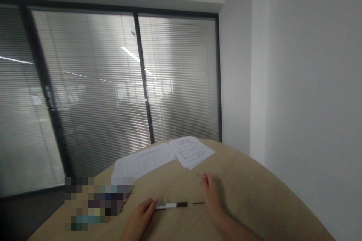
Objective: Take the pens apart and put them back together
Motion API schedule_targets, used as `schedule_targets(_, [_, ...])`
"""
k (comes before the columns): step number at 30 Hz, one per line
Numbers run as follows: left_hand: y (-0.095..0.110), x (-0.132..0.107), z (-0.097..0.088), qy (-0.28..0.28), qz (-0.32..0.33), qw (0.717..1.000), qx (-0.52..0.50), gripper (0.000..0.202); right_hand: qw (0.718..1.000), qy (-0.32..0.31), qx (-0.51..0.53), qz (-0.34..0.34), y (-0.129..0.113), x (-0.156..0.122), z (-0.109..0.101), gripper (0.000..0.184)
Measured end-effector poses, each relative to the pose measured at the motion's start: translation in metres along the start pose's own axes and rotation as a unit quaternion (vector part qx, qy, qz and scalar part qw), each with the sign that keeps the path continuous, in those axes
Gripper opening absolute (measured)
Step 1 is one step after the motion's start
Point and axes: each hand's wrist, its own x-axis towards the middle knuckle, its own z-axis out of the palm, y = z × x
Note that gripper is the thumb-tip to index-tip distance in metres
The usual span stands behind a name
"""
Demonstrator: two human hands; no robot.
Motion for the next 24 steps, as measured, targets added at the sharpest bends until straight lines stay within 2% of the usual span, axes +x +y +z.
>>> schedule_targets(4, [0.0,-0.003,0.003,-0.022,0.024,0.997,0.068,0.032,0.999,-0.043,0.0,-0.023,-0.003,-0.004,0.004,0.031])
schedule_targets(9, [0.002,-0.004,0.002,-0.047,0.092,0.987,0.121,0.018,0.996,-0.083,0.001,0.027,-0.001,-0.001,0.008,0.03])
schedule_targets(12, [0.005,-0.007,0.002,-0.048,0.119,0.981,0.144,0.012,0.994,-0.101,0.006,0.033,-0.002,-0.001,0.009,0.03])
schedule_targets(16, [0.008,-0.011,0.002,-0.046,0.131,0.978,0.153,0.011,0.982,-0.188,0.017,0.027,-0.01,-0.007,0.008,0.029])
schedule_targets(20, [0.004,-0.011,0.004,-0.042,0.155,0.976,0.147,0.009,0.967,-0.253,0.013,-0.038,-0.018,-0.015,0.007,0.024])
schedule_targets(24, [-0.004,-0.01,0.008,-0.011,0.245,0.958,0.147,0.009,0.955,-0.261,-0.032,-0.138,-0.025,-0.02,0.005,0.015])
